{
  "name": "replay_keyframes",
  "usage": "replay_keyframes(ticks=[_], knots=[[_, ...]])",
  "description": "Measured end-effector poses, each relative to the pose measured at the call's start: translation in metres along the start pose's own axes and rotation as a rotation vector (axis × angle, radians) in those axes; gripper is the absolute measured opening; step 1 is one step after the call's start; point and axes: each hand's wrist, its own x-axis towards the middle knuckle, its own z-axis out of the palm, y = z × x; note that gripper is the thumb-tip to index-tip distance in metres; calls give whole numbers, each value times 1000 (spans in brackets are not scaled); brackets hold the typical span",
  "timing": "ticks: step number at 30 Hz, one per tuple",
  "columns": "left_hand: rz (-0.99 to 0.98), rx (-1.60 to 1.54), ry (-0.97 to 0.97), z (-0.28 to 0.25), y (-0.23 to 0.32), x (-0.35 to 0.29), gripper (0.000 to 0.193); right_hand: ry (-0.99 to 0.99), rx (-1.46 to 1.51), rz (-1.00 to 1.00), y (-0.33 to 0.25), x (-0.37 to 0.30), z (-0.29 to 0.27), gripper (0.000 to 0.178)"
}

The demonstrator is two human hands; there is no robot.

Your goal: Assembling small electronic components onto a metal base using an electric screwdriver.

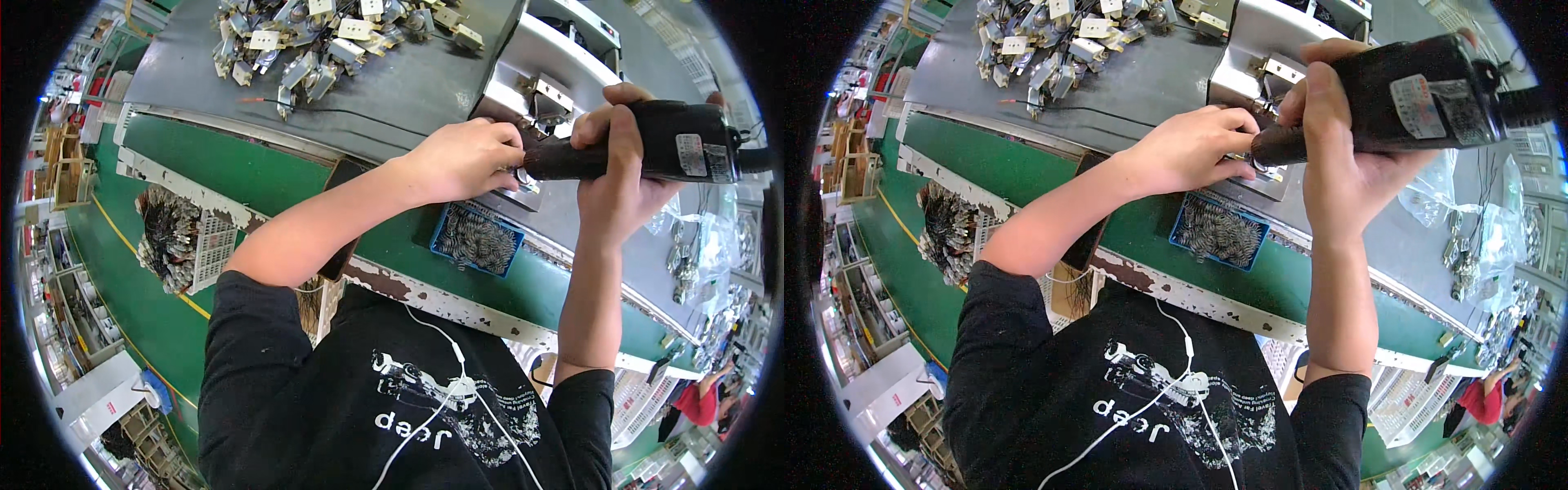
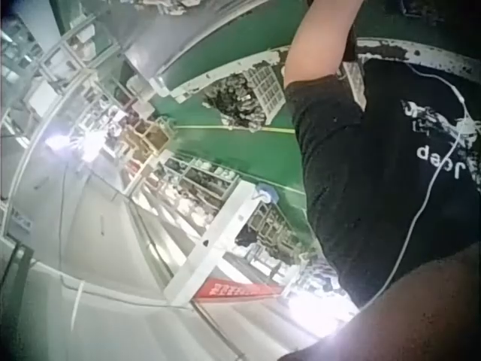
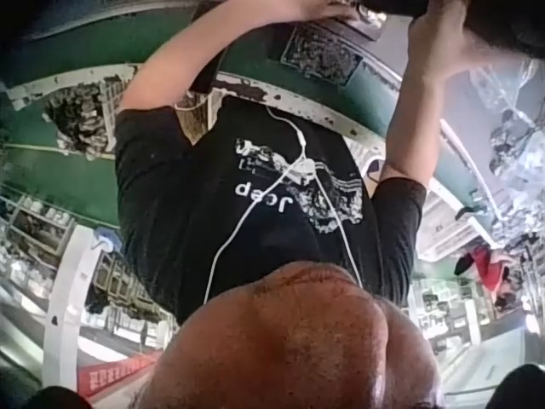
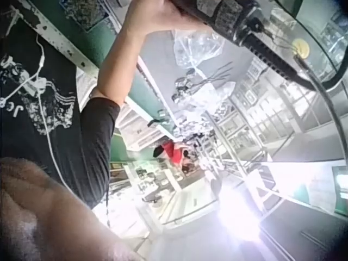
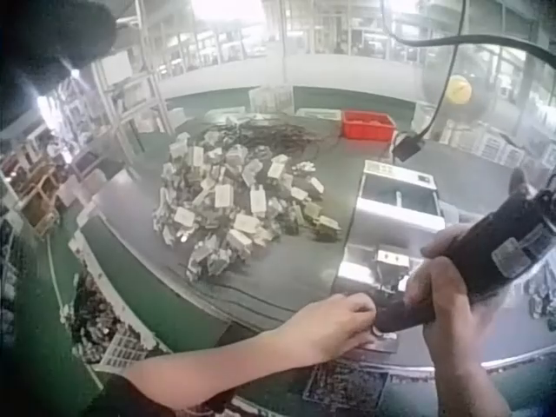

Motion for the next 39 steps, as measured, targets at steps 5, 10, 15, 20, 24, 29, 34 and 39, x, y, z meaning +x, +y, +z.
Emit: replay_keyframes(ticks=[5, 10, 15, 20, 24, 29, 34, 39], knots=[[-37, -52, -41, -2, 0, 1, 27, -124, -56, 32, 1, -1, -2, 77], [-47, -14, -81, -5, 3, 4, 34, -218, -56, 39, 7, 4, -8, 88], [-72, -8, -137, -9, 4, 6, 38, -313, 71, 120, 12, 8, -15, 90], [-79, -16, -160, -9, 3, 6, 39, -381, 154, 104, 13, 14, -15, 51], [-70, -24, -150, -7, -1, 6, 40, -445, 252, 75, 17, 17, -13, 13], [-93, -22, -211, -12, 3, 7, 39, -461, 248, 86, 18, 18, -15, 14], [-74, -19, -160, -7, 1, 4, 37, -435, 262, 75, 16, 16, -15, 15], [-41, -55, -25, -1, 0, 3, 28, -333, 63, 80, 16, 14, -11, 84]])
